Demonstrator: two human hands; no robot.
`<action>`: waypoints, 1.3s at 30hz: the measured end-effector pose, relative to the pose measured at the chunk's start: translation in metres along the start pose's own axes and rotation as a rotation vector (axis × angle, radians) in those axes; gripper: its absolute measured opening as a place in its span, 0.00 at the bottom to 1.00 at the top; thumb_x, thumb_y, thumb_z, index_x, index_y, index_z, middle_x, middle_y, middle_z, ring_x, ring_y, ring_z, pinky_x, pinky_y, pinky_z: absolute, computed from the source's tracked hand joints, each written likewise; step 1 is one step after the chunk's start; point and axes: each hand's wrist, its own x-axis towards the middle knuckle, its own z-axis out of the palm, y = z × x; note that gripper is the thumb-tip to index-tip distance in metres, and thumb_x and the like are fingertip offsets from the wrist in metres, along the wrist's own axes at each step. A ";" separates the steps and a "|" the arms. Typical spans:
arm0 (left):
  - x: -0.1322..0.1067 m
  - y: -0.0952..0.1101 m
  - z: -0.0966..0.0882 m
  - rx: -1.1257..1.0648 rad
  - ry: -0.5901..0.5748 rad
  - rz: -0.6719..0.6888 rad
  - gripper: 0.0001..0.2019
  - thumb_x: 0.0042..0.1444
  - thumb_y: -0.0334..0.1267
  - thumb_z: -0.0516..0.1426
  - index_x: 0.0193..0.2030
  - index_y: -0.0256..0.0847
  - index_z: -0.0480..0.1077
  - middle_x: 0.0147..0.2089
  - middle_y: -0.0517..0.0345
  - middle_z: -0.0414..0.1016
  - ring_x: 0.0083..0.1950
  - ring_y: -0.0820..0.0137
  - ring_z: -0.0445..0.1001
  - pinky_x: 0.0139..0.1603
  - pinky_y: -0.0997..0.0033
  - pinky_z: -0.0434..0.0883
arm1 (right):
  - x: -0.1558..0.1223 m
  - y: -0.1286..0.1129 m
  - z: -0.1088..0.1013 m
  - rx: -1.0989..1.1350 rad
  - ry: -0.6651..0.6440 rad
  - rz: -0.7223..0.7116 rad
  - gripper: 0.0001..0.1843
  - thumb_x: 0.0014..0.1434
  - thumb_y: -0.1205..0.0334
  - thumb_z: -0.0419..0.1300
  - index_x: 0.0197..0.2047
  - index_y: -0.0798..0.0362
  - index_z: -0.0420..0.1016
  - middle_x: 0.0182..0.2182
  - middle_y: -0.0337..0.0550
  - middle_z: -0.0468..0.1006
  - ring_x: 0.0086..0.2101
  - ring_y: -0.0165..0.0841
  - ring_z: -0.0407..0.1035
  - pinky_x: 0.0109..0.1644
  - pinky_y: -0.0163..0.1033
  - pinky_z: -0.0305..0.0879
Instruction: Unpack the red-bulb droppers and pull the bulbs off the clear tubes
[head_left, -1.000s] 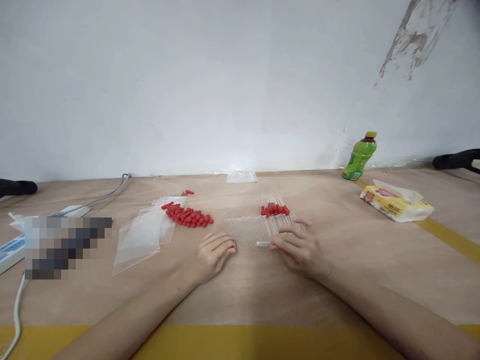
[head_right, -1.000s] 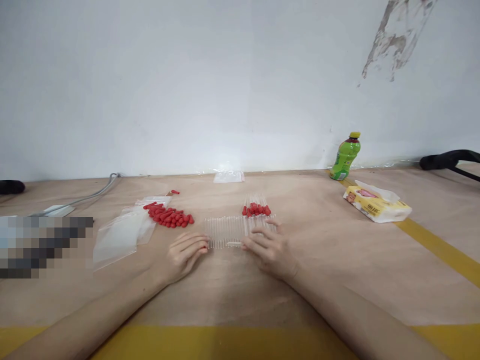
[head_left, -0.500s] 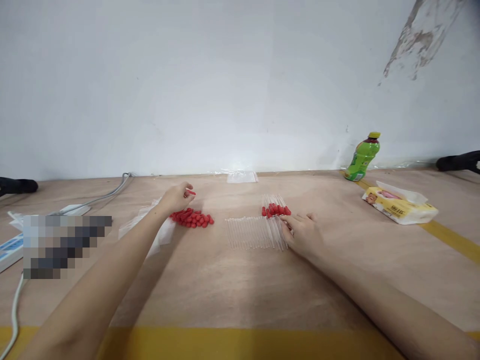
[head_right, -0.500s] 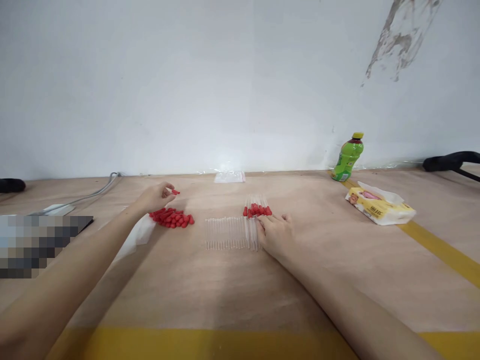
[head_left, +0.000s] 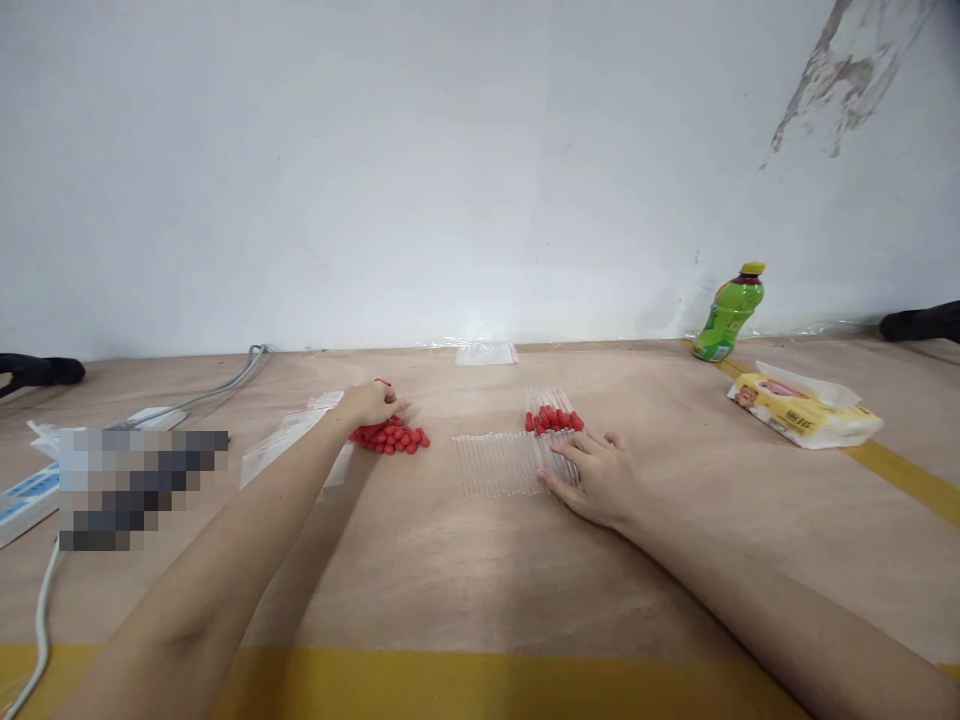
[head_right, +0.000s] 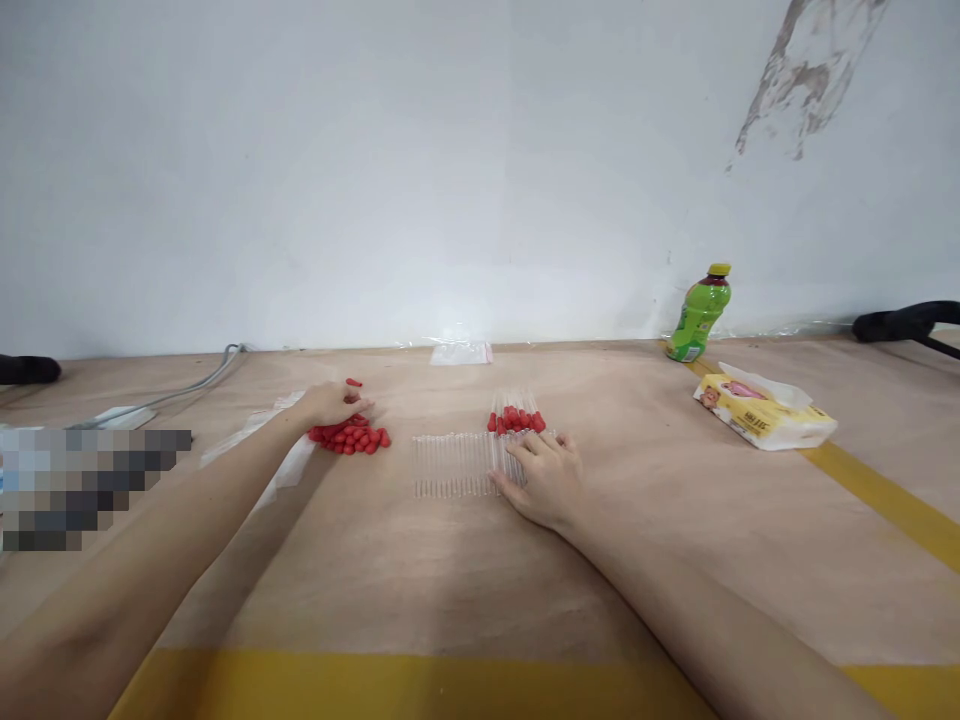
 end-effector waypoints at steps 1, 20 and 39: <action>0.000 0.000 0.000 -0.001 0.008 0.001 0.21 0.47 0.56 0.50 0.24 0.41 0.71 0.30 0.52 0.75 0.37 0.60 0.72 0.37 0.68 0.63 | 0.000 0.000 -0.001 0.004 -0.003 -0.002 0.17 0.53 0.47 0.55 0.36 0.51 0.74 0.32 0.44 0.75 0.33 0.33 0.67 0.41 0.40 0.48; -0.014 0.095 0.013 -0.219 0.180 0.286 0.11 0.51 0.42 0.52 0.33 0.40 0.72 0.36 0.54 0.74 0.38 0.65 0.71 0.40 0.69 0.64 | 0.002 0.003 -0.005 0.018 0.095 0.024 0.14 0.55 0.51 0.55 0.33 0.51 0.75 0.30 0.41 0.76 0.30 0.30 0.68 0.41 0.39 0.47; -0.006 0.219 0.041 -0.427 0.261 0.264 0.16 0.55 0.49 0.49 0.27 0.38 0.67 0.33 0.51 0.73 0.39 0.64 0.70 0.42 0.62 0.62 | 0.004 0.027 -0.007 0.049 0.107 0.212 0.16 0.58 0.57 0.52 0.24 0.52 0.74 0.20 0.38 0.73 0.25 0.28 0.66 0.39 0.39 0.46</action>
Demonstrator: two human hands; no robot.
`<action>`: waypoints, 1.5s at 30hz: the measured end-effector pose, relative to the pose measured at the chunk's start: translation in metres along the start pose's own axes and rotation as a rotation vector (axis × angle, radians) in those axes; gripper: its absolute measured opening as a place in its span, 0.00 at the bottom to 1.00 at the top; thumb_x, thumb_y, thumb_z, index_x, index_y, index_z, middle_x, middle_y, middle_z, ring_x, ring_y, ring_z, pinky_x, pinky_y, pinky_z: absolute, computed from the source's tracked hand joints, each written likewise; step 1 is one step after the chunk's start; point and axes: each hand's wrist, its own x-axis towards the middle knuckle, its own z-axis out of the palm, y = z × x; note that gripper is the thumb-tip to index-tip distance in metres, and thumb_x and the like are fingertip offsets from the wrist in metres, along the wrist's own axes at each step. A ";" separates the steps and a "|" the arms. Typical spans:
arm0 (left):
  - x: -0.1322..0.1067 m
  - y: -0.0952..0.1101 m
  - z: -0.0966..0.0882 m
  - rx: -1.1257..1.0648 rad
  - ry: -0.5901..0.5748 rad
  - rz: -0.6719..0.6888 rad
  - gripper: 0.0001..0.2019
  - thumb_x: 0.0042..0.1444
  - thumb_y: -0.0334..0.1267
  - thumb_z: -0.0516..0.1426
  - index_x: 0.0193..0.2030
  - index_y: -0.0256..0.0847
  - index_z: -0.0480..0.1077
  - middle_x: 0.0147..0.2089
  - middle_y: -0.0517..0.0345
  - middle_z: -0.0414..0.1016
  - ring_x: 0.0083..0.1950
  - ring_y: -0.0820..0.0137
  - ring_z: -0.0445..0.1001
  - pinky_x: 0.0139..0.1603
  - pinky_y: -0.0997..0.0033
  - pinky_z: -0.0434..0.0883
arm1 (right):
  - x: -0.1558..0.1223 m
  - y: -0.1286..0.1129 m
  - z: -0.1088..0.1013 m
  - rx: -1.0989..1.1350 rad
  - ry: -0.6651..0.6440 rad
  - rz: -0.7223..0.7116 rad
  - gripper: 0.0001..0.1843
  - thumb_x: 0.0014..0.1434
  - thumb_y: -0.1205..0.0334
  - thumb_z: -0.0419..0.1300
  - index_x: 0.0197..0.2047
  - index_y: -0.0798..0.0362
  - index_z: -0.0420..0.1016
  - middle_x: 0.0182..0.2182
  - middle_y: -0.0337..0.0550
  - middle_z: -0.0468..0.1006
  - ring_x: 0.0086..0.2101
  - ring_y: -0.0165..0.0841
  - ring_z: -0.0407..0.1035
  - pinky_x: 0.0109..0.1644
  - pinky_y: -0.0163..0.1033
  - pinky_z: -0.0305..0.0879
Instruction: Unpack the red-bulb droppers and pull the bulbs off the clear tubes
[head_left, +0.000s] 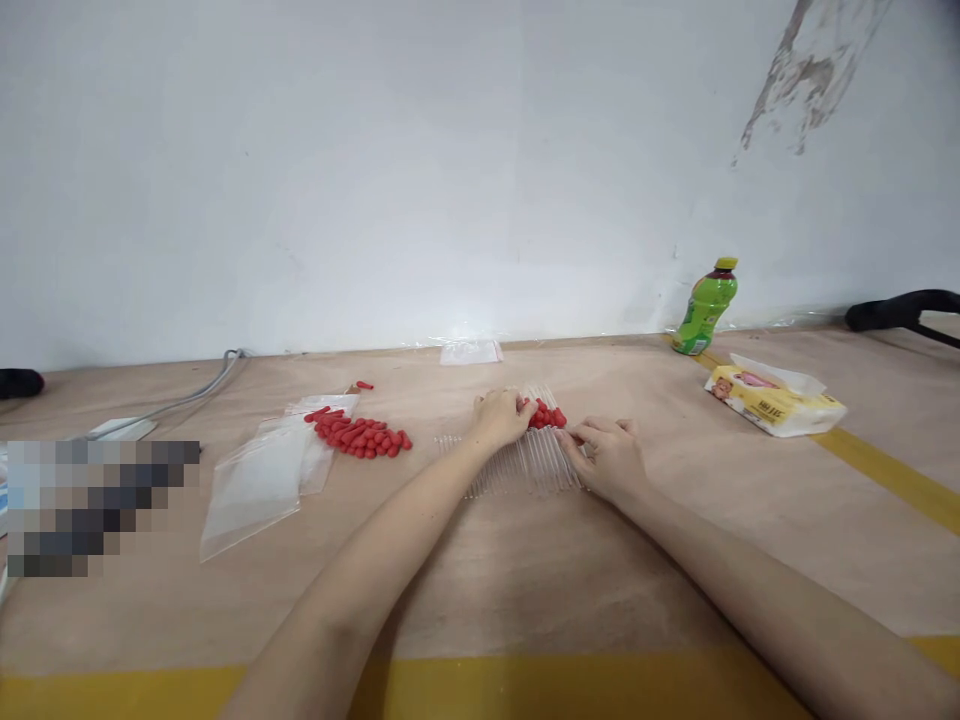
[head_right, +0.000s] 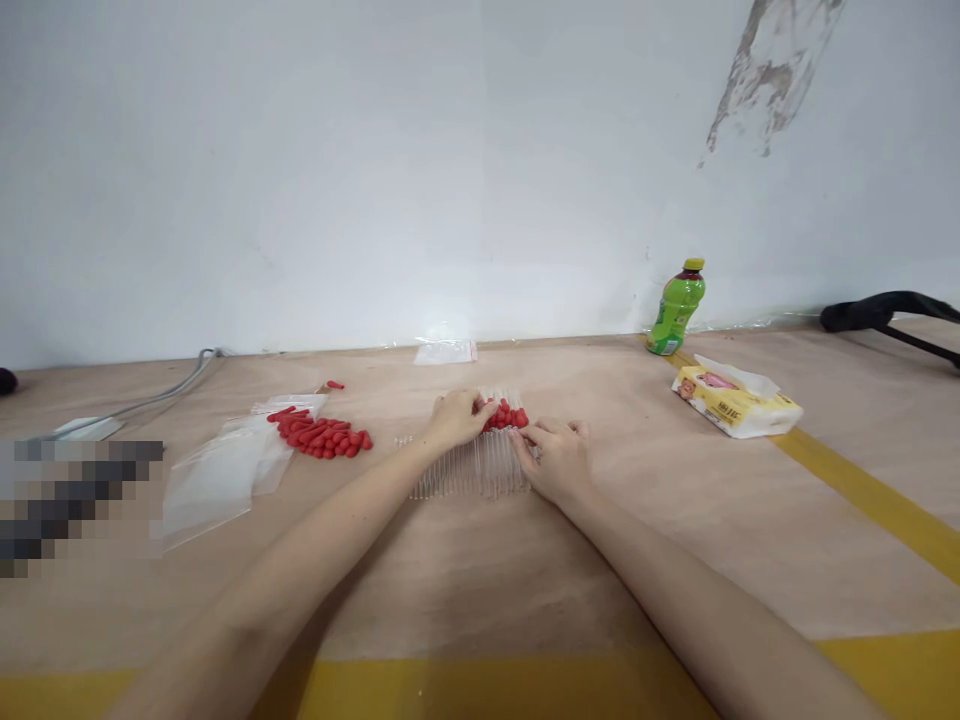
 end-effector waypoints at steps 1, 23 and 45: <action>-0.003 -0.002 -0.002 -0.007 0.019 -0.022 0.16 0.56 0.48 0.49 0.27 0.38 0.67 0.32 0.51 0.73 0.38 0.64 0.70 0.40 0.63 0.63 | 0.000 0.000 0.000 0.001 0.006 -0.001 0.15 0.58 0.58 0.52 0.24 0.52 0.74 0.21 0.38 0.73 0.25 0.28 0.66 0.39 0.39 0.47; -0.134 -0.066 -0.054 -0.034 0.206 0.550 0.13 0.53 0.38 0.56 0.46 0.39 0.67 0.44 0.51 0.71 0.46 0.65 0.67 0.47 0.60 0.64 | -0.016 -0.052 0.012 0.211 -0.087 -0.545 0.08 0.58 0.65 0.53 0.39 0.51 0.72 0.36 0.38 0.78 0.44 0.32 0.67 0.59 0.50 0.47; -0.138 -0.055 -0.047 0.009 0.171 0.698 0.05 0.57 0.34 0.52 0.37 0.39 0.69 0.39 0.56 0.76 0.47 0.69 0.72 0.55 0.61 0.64 | -0.019 -0.059 0.006 0.330 -0.137 -0.670 0.06 0.58 0.70 0.51 0.35 0.56 0.69 0.34 0.41 0.76 0.37 0.27 0.69 0.51 0.38 0.61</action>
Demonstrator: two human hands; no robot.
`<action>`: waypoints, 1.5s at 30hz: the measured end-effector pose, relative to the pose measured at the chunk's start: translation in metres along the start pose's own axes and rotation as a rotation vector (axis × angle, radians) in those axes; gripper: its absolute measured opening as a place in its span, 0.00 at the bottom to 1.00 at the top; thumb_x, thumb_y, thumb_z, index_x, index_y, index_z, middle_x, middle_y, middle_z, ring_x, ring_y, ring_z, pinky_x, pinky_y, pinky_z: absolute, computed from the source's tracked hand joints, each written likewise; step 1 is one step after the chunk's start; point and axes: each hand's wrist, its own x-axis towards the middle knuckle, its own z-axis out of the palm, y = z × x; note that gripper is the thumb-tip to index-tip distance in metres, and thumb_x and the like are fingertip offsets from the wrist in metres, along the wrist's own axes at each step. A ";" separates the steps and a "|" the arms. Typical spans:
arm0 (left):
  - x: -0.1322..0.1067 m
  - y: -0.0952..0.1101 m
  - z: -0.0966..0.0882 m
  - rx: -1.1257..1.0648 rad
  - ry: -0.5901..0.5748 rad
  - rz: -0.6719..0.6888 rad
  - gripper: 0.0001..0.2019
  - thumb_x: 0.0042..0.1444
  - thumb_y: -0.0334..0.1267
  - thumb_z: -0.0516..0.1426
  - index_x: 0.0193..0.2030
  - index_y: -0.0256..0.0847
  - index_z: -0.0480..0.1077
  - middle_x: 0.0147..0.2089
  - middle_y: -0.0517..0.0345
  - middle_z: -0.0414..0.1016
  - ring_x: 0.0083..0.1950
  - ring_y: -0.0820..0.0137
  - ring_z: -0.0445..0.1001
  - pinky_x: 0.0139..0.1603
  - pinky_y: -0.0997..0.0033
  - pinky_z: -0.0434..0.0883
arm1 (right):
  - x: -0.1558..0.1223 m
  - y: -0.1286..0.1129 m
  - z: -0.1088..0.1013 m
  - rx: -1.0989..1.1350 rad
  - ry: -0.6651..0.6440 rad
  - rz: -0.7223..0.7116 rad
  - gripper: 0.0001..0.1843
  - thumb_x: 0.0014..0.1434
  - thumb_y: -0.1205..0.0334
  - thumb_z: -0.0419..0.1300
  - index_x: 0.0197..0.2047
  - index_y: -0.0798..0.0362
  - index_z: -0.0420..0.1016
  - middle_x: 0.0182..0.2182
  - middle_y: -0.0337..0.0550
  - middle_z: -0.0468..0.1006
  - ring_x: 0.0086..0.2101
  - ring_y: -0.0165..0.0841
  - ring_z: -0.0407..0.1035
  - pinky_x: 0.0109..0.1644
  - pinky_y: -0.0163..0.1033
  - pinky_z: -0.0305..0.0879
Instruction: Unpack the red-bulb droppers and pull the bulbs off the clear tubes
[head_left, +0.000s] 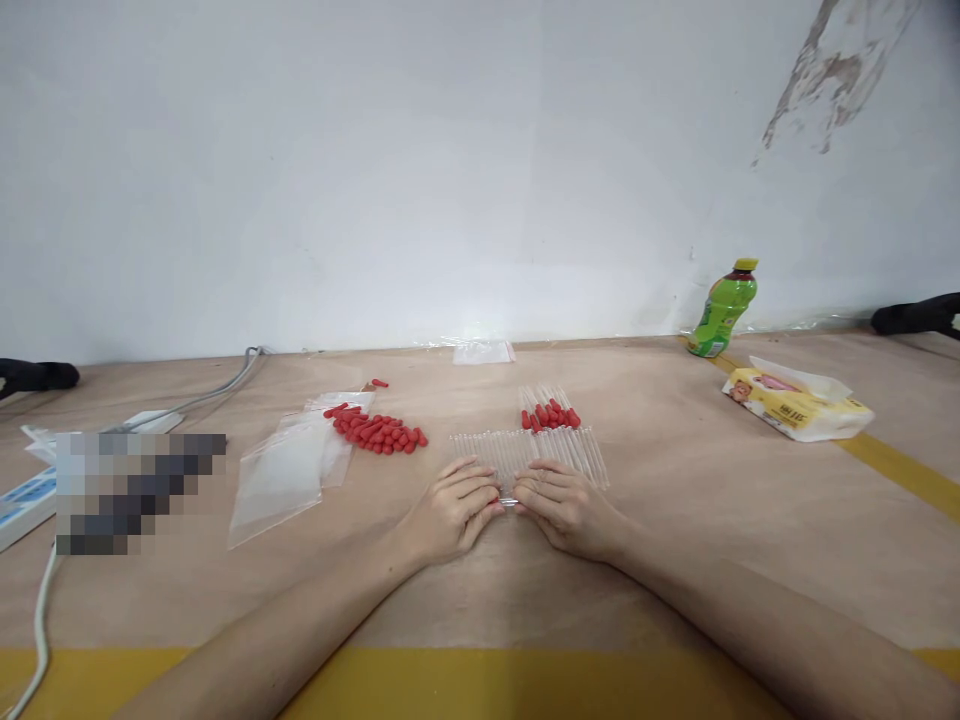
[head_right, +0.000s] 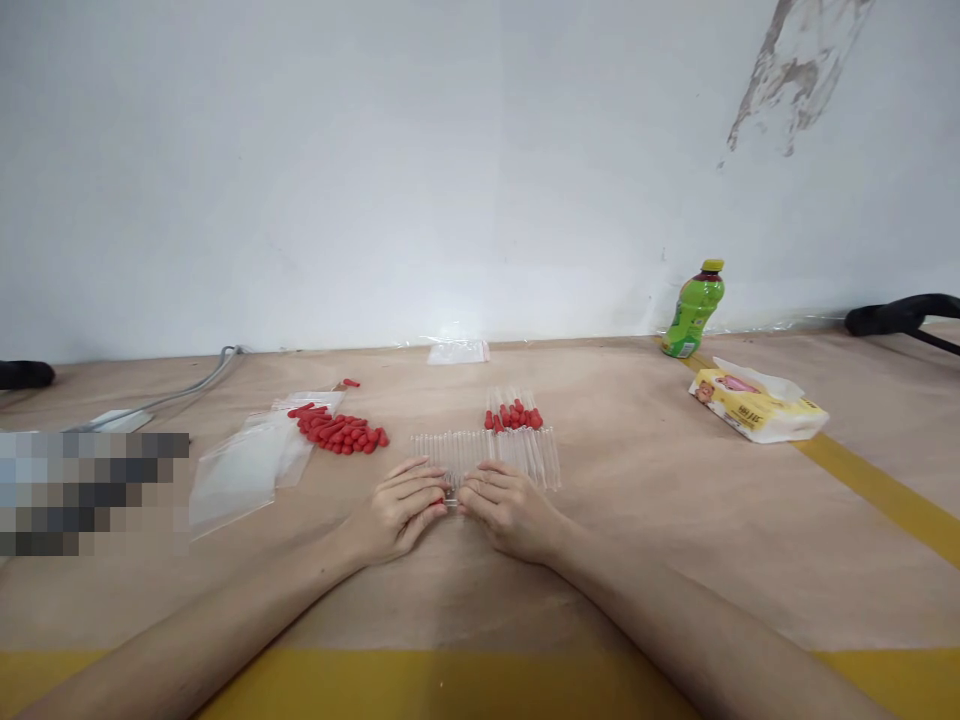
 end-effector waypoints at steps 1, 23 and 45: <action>0.000 0.000 0.000 -0.003 -0.001 -0.002 0.06 0.57 0.34 0.52 0.37 0.39 0.69 0.38 0.56 0.76 0.46 0.69 0.72 0.55 0.61 0.64 | -0.001 0.000 0.000 -0.003 0.005 -0.010 0.07 0.58 0.71 0.51 0.35 0.56 0.69 0.35 0.42 0.76 0.38 0.28 0.69 0.51 0.38 0.61; 0.012 -0.106 -0.061 0.227 0.086 -0.705 0.13 0.57 0.36 0.46 0.42 0.37 0.68 0.36 0.52 0.64 0.38 0.68 0.67 0.41 0.69 0.67 | -0.019 0.052 -0.047 -0.249 -0.154 0.946 0.14 0.51 0.70 0.51 0.40 0.60 0.72 0.26 0.45 0.73 0.28 0.33 0.67 0.33 0.35 0.58; 0.016 -0.169 -0.079 0.270 -0.346 -0.982 0.17 0.49 0.51 0.49 0.27 0.39 0.69 0.27 0.53 0.72 0.33 0.62 0.72 0.36 0.68 0.64 | -0.027 0.055 -0.029 -0.049 -0.203 1.048 0.13 0.53 0.61 0.50 0.35 0.58 0.72 0.21 0.41 0.72 0.23 0.30 0.66 0.29 0.33 0.56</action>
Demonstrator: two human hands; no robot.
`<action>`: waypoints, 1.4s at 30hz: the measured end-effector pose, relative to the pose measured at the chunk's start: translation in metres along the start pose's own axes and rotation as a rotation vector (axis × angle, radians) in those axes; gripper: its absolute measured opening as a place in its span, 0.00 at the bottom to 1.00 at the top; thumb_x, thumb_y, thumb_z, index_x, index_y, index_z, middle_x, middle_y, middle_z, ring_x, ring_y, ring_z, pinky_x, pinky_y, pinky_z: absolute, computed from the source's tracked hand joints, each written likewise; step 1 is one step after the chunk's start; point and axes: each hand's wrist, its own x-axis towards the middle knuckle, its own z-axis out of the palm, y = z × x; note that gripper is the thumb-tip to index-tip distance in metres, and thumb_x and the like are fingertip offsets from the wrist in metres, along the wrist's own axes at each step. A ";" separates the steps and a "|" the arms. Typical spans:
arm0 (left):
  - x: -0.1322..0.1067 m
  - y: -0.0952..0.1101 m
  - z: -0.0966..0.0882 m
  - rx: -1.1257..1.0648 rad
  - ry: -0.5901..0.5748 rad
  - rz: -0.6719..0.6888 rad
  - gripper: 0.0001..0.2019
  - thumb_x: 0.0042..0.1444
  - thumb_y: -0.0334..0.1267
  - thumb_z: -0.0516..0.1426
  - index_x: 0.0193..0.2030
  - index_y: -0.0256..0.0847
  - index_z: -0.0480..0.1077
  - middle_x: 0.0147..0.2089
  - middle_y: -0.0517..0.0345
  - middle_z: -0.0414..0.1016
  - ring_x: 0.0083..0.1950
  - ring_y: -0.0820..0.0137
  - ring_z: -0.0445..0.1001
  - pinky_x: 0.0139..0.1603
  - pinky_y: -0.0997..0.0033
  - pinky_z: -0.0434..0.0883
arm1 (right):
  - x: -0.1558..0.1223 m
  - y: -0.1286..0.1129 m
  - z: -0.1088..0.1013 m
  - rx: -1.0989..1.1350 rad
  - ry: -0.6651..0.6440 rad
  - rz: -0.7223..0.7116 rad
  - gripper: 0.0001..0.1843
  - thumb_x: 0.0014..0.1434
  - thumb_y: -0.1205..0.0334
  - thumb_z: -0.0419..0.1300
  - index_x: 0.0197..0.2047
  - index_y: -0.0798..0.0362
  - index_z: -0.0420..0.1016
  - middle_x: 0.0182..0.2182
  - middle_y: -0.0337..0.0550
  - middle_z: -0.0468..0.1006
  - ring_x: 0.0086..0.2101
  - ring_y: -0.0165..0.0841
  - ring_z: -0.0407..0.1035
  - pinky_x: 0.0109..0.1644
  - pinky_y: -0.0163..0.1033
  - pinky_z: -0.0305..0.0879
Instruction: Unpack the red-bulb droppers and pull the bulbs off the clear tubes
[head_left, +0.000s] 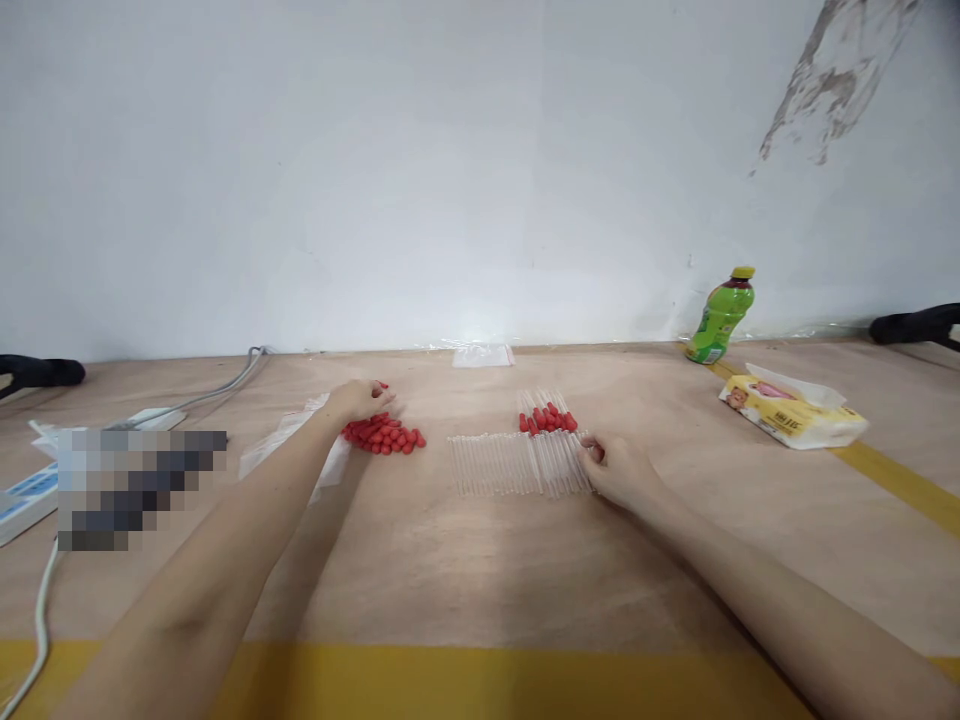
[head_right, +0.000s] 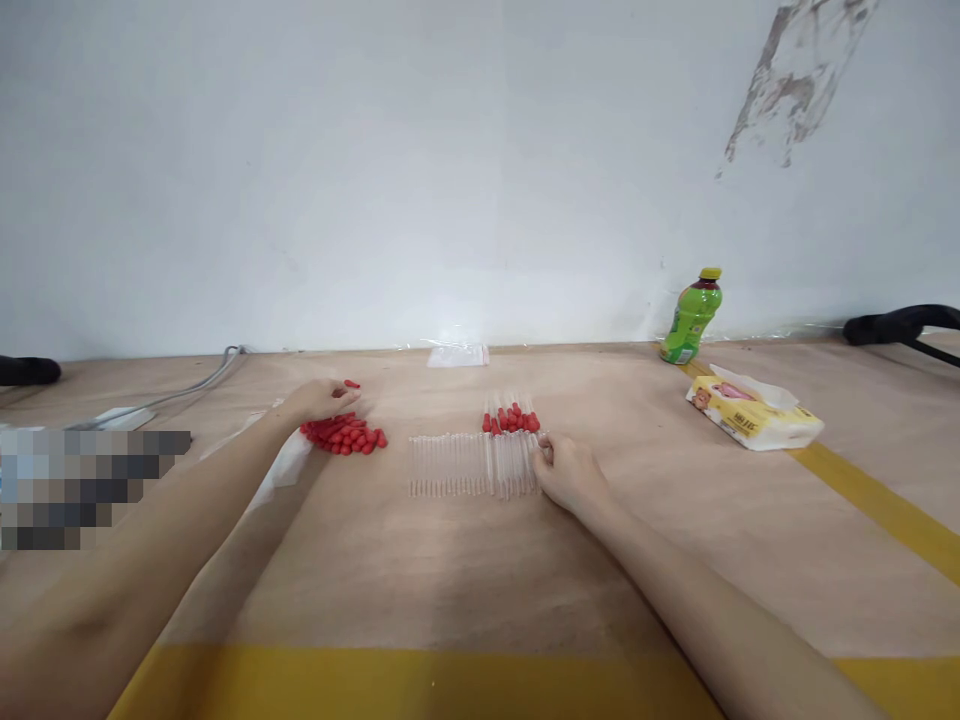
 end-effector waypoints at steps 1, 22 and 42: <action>-0.001 0.006 -0.001 -0.006 0.017 0.013 0.17 0.50 0.50 0.49 0.28 0.38 0.69 0.28 0.52 0.73 0.34 0.61 0.72 0.36 0.67 0.64 | 0.000 0.000 -0.001 0.008 0.003 0.005 0.13 0.53 0.60 0.50 0.34 0.57 0.73 0.22 0.41 0.73 0.23 0.30 0.66 0.28 0.33 0.56; -0.021 0.215 0.080 -0.310 -0.055 0.186 0.18 0.47 0.54 0.55 0.23 0.40 0.70 0.30 0.52 0.75 0.38 0.63 0.72 0.45 0.62 0.62 | 0.008 0.011 -0.006 -0.012 0.104 0.090 0.16 0.54 0.55 0.49 0.27 0.53 0.74 0.20 0.39 0.73 0.22 0.29 0.65 0.25 0.32 0.51; -0.127 0.078 0.060 -0.152 0.480 0.815 0.04 0.53 0.38 0.55 0.33 0.40 0.68 0.29 0.56 0.68 0.33 0.69 0.63 0.37 0.65 0.60 | -0.022 -0.048 0.012 -0.051 0.246 -0.851 0.20 0.57 0.56 0.54 0.52 0.54 0.66 0.49 0.49 0.71 0.53 0.40 0.59 0.58 0.53 0.51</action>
